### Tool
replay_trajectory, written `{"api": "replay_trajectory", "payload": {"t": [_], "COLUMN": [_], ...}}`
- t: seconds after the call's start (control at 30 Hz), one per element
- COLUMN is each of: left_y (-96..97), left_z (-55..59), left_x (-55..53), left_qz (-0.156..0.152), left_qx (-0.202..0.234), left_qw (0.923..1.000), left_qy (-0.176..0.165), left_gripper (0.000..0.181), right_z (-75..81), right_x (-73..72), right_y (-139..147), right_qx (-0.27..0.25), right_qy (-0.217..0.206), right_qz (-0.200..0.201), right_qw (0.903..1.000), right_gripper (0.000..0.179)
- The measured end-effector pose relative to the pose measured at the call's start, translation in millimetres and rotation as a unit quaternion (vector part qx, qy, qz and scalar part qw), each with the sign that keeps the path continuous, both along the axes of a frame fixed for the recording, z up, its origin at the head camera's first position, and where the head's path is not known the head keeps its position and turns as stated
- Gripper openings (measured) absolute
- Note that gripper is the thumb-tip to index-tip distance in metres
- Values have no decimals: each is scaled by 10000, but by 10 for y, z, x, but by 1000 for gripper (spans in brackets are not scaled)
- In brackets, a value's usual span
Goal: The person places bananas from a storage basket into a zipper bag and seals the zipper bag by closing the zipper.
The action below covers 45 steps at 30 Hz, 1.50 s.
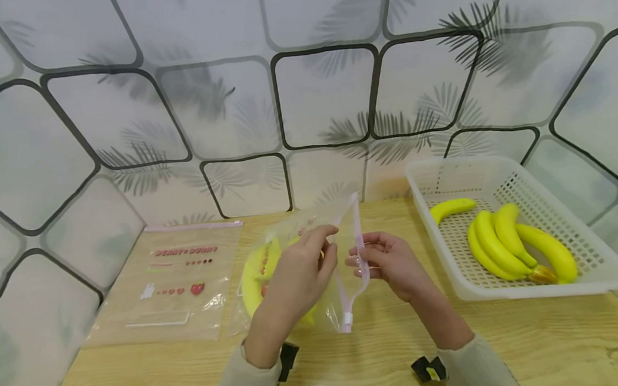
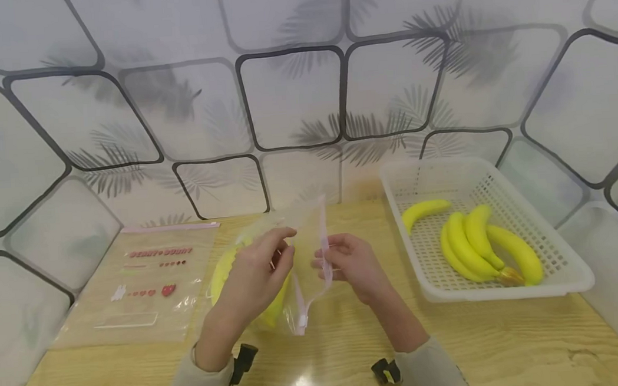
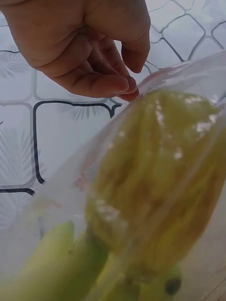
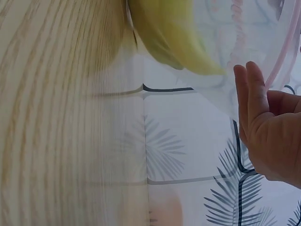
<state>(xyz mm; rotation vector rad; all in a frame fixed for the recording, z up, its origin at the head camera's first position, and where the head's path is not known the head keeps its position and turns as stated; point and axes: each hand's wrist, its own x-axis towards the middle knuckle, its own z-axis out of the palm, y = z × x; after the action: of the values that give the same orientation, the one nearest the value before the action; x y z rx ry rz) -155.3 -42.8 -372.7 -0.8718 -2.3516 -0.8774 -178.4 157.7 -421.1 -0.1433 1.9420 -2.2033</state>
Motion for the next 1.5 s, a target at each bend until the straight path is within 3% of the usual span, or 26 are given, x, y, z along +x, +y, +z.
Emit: {"api": "replay_trajectory", "payload": {"t": [0.17, 0.37, 0.53, 0.73, 0.8, 0.9, 1.2, 1.33, 1.43, 1.5], "left_y": [-56, -168, -229, -260, -232, -175, -109, -129, -162, -193], "left_z": [5, -32, -47, -106, -146, -197, -223, -221, -235, -248], "left_x": [25, 55, 154, 354, 404, 432, 457, 478, 466, 421], "left_qz": [19, 206, -105, -727, -744, -664, -581, -610, -857, -1087], "left_qx": [-363, -755, -1128, -1992, -2266, -2432, -2545, -2493, -2387, -2213], "left_qw": [9992, 9969, 9935, 9770, 9704, 9655, 9577, 9579, 9618, 9673], "left_qy": [-189, -20, 150, 240, 380, 648, 1211, 1288, 1025, 599], "left_gripper": [23, 9, 6, 47, 58, 59, 34, 33, 35, 37], "right_z": [4, -20, -9, 50, 66, 85, 74, 55, 36, 26], "right_x": [4, -10, -22, -27, -31, -34, -35, -36, -35, -32], "right_y": [1, 4, 8, 23, 28, 36, 44, 46, 41, 36], "right_qx": [-308, -514, -600, -904, -1003, -1132, -1182, -1158, -1116, -1092], "right_qy": [-74, -194, -208, -270, -221, -161, -191, -174, -147, -104], "right_qz": [-69, -141, -177, -285, -313, -346, -285, -241, -210, -180], "right_qw": [9995, 9984, 9978, 9951, 9942, 9928, 9924, 9928, 9934, 9938], "right_gripper": [37, 35, 35, 22, 17, 14, 18, 18, 17, 16]}}
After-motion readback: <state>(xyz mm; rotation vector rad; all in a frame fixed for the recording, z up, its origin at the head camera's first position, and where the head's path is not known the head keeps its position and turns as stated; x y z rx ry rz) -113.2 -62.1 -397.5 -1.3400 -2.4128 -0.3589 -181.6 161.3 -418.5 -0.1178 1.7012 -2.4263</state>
